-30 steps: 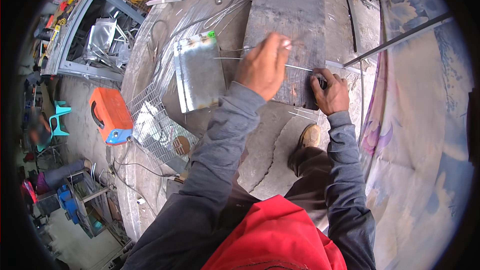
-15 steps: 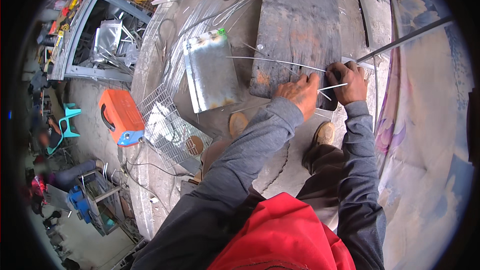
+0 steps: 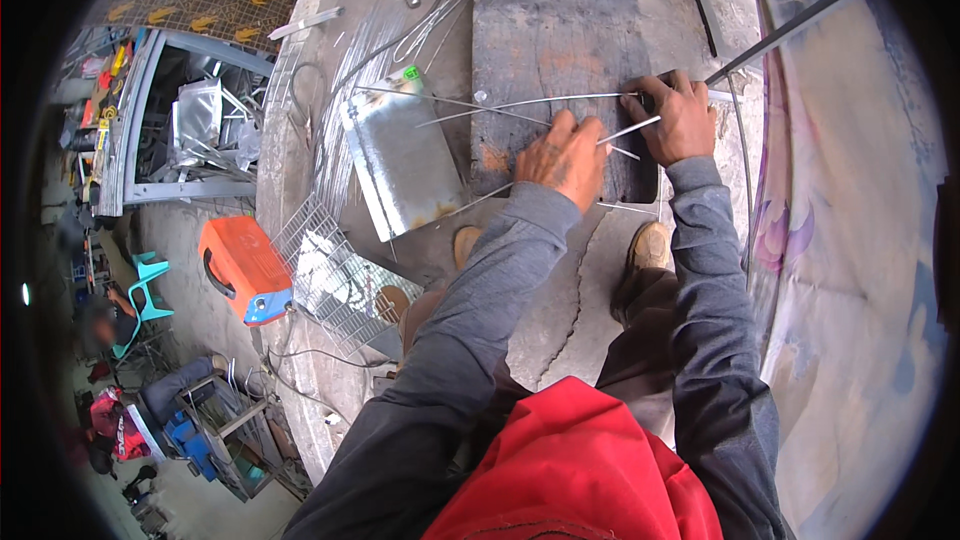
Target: Measure metal rods and assemble a wire cage structure on a fabrication floor.
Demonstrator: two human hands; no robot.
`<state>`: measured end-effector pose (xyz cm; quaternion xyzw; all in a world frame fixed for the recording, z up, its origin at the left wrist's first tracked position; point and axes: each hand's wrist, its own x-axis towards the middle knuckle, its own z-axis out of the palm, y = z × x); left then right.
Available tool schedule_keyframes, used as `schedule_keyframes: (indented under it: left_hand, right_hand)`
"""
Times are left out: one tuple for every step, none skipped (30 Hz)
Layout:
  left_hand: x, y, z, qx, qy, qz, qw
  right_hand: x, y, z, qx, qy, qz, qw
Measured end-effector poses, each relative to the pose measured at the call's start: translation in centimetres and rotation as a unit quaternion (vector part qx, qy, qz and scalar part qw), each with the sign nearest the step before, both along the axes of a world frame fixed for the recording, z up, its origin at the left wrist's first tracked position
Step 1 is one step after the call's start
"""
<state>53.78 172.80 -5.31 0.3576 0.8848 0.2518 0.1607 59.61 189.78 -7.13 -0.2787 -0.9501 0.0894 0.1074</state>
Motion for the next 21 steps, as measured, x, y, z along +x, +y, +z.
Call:
schedule_keyframes:
  left_hand:
    - [-0.3, 0.1, -0.2, 0.003, -0.003, -0.003, 1.0]
    - [-0.7, 0.2, -0.6, 0.0, -0.009, 0.007, 1.0]
    - [-1.0, 0.3, -1.0, -0.002, -0.015, 0.018, 1.0]
    - [-1.2, 0.4, -1.2, -0.019, -0.026, 0.023, 0.999]
    - [-1.3, 0.5, -1.4, -0.016, -0.029, 0.023, 0.999]
    - [-1.4, 0.5, -1.5, -0.025, -0.032, 0.023, 0.999]
    - [-1.4, 0.5, -1.6, -0.036, -0.035, 0.025, 0.998]
    - [-1.5, 0.5, -1.8, -0.036, -0.037, 0.027, 0.998]
    - [-1.5, 0.5, -1.9, -0.022, -0.036, 0.029, 0.999]
    - [-1.4, 0.7, -2.1, -0.008, -0.036, 0.026, 0.999]
    - [-1.4, 1.0, -2.2, -0.01, -0.039, 0.024, 0.999]
    - [-1.3, 1.3, -2.2, -0.008, -0.036, 0.026, 0.999]
    - [-1.3, 1.4, -2.2, -0.008, -0.032, 0.027, 0.999]
    - [-1.3, 1.4, -2.4, -0.014, -0.032, 0.023, 0.999]
    - [-1.4, 1.5, -2.6, 0.015, -0.036, 0.024, 0.999]
    - [-1.4, 1.6, -3.0, 0.044, -0.041, 0.024, 0.998]
    - [-1.4, 1.7, -3.4, 0.038, -0.041, 0.016, 0.998]
    - [-1.3, 1.7, -3.7, 0.056, -0.039, 0.024, 0.997]
    - [-1.3, 1.9, -3.9, 0.078, -0.034, 0.035, 0.996]
    - [-1.6, 1.9, -4.3, 0.075, -0.032, 0.033, 0.996]
    - [-2.0, 1.6, -4.8, 0.088, 0.001, 0.019, 0.996]
  right_hand:
    - [-0.1, 0.1, 0.2, -0.029, -0.005, -0.013, 0.999]
    - [0.2, 0.3, 0.4, -0.026, -0.008, -0.016, 1.0]
    - [0.5, 0.5, 0.7, -0.032, -0.008, -0.027, 0.999]
    - [0.7, 0.8, 1.0, -0.038, -0.006, -0.036, 0.999]
    - [1.2, 1.5, 1.0, -0.034, -0.008, -0.036, 0.999]
    - [1.8, 2.5, 0.9, -0.109, 0.005, -0.032, 0.993]
    - [2.1, 2.7, 1.2, -0.184, 0.017, -0.028, 0.982]
    - [2.7, 2.6, 1.6, -0.242, 0.052, -0.021, 0.969]
    - [3.1, 2.4, 2.0, -0.243, 0.051, -0.019, 0.969]
    - [3.6, 2.4, 2.3, -0.249, 0.03, -0.007, 0.968]
    - [4.0, 2.3, 2.5, -0.257, 0.01, 0.004, 0.966]
    - [4.3, 2.3, 2.6, -0.256, 0.006, 0.02, 0.966]
    - [4.4, 2.1, 2.6, -0.261, 0.007, 0.016, 0.965]
    - [4.3, 2.1, 2.6, -0.254, 0.005, 0.033, 0.967]
    - [4.3, 2.1, 2.6, -0.248, 0.004, 0.049, 0.967]
    - [4.4, 2.3, 2.7, -0.233, -0.029, 0.047, 0.971]
    - [4.5, 2.3, 2.6, -0.239, -0.027, 0.04, 0.97]
    - [4.6, 2.1, 2.5, -0.226, -0.053, 0.026, 0.972]
    - [4.6, 2.2, 2.5, -0.211, -0.078, 0.016, 0.974]
    - [4.6, 2.2, 2.5, -0.228, -0.085, 0.012, 0.97]
    - [4.6, 2.0, 2.4, -0.231, -0.083, 0.011, 0.969]
